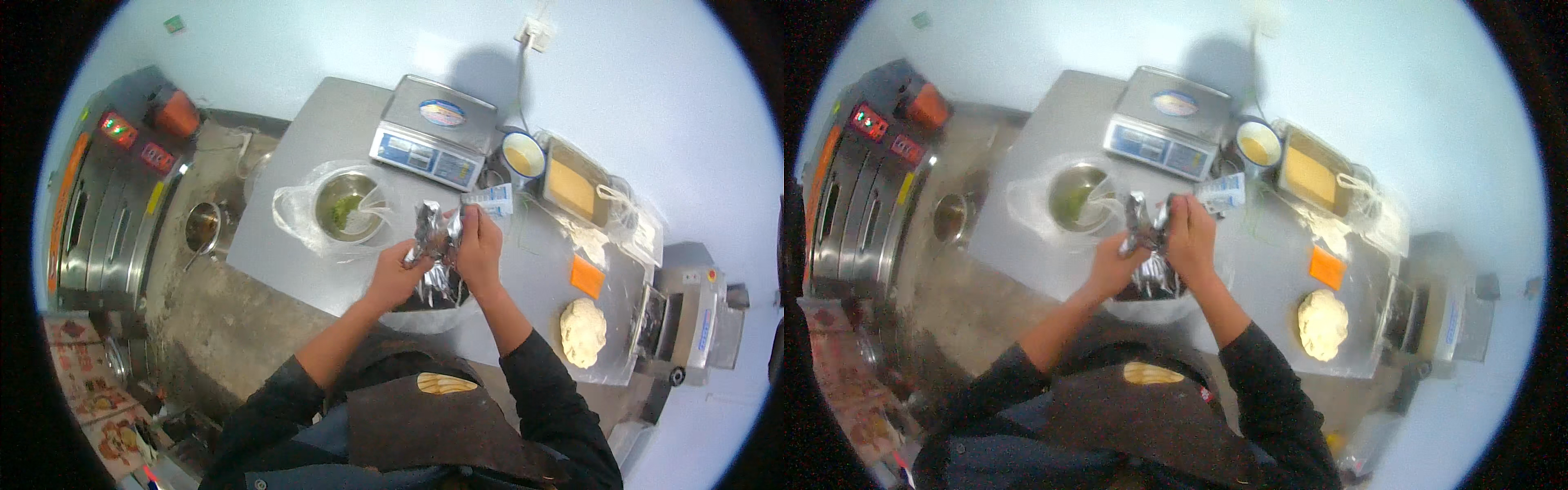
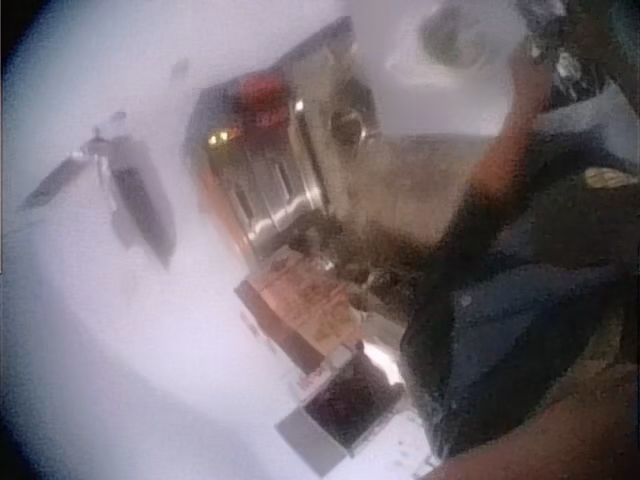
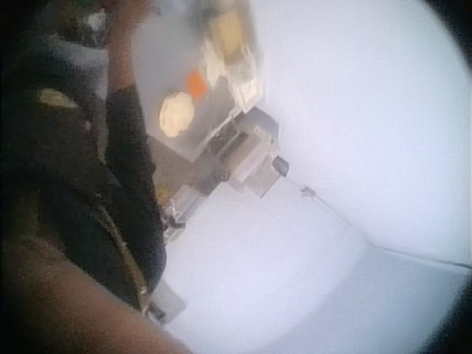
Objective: The person retrieves dough from a proofer, kneads it on a stainless steel table, and handles various ingredients including a yellow liquid and green herbs. They also move a metal rack and cover a pot with a lid.
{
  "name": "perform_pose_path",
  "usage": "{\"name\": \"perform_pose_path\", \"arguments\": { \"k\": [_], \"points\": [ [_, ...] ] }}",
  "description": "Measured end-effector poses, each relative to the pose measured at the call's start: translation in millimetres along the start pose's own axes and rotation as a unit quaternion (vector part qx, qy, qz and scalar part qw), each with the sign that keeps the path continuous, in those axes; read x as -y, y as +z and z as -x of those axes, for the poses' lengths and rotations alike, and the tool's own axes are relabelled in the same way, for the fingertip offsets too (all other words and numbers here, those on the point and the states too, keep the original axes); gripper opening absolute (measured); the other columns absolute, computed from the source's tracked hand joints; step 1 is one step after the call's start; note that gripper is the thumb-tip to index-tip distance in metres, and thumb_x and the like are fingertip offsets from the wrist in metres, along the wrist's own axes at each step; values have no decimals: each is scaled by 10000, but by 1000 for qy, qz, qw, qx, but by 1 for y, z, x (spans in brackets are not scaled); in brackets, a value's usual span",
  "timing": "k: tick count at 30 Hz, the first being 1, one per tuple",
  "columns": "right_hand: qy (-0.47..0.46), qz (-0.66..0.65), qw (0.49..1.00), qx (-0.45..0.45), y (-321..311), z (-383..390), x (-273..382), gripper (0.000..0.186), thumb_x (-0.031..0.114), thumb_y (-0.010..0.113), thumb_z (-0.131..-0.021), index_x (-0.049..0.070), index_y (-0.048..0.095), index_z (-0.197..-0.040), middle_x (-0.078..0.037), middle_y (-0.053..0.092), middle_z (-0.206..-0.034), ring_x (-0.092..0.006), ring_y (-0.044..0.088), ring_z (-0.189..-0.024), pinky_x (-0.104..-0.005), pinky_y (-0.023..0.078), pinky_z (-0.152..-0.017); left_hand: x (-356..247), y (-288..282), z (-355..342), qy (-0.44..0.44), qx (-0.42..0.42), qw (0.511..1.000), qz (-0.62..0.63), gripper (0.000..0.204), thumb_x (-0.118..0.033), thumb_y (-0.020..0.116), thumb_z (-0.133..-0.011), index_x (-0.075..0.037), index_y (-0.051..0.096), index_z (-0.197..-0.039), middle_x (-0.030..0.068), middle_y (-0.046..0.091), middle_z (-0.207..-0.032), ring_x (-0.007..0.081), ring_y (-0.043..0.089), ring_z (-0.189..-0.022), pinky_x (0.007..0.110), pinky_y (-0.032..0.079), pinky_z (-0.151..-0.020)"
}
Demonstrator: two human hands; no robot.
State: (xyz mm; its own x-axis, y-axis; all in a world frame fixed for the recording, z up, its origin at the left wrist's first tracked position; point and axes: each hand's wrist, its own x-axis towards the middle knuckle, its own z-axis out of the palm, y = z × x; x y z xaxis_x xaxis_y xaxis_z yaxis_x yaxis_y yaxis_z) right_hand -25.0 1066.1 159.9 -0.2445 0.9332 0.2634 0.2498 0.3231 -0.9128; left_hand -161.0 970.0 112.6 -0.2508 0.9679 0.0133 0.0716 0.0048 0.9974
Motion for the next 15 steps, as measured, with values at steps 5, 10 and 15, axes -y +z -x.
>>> {"name": "perform_pose_path", "arguments": {
  "k": [5, 10, 15],
  "points": [
    [-117, 66, 991, 7, -10, 35, 1, 268, 102, 547, -975, 39, 700, -1186, -143, 644, -955, -301, 629, -856, -393, 489, -801, 0, 7, 38, -99, -102, 989, -35, 203, -180, 670, -962, 18, 706, -987, 62, 667, -742, 87, 560, -666, 321, 432, -575],
    [140, -123, 942, 278, -29, 63, -45, 695, 380, 719, -890, 40, 504, -1457, -134, 607, -1257, -236, 571, -1177, -353, 433, -1029, 6, -14, 55, -118, -196, 973, 41, 206, -182, 652, -1000, 3, 693, -922, -14, 605, -708, 58, 518, -651, 272, 411, -574],
    [120, -80, 902, 407, -1, 67, -49, 949, 446, 864, -765, -5, 442, -1485, -93, 580, -1357, -190, 549, -1223, -340, 438, -1035, 27, -41, 71, -216, -304, 902, 219, 245, -226, 595, -1039, -11, 662, -941, 18, 639, -817, 94, 579, -696, 285, 466, -620]
  ]
}}
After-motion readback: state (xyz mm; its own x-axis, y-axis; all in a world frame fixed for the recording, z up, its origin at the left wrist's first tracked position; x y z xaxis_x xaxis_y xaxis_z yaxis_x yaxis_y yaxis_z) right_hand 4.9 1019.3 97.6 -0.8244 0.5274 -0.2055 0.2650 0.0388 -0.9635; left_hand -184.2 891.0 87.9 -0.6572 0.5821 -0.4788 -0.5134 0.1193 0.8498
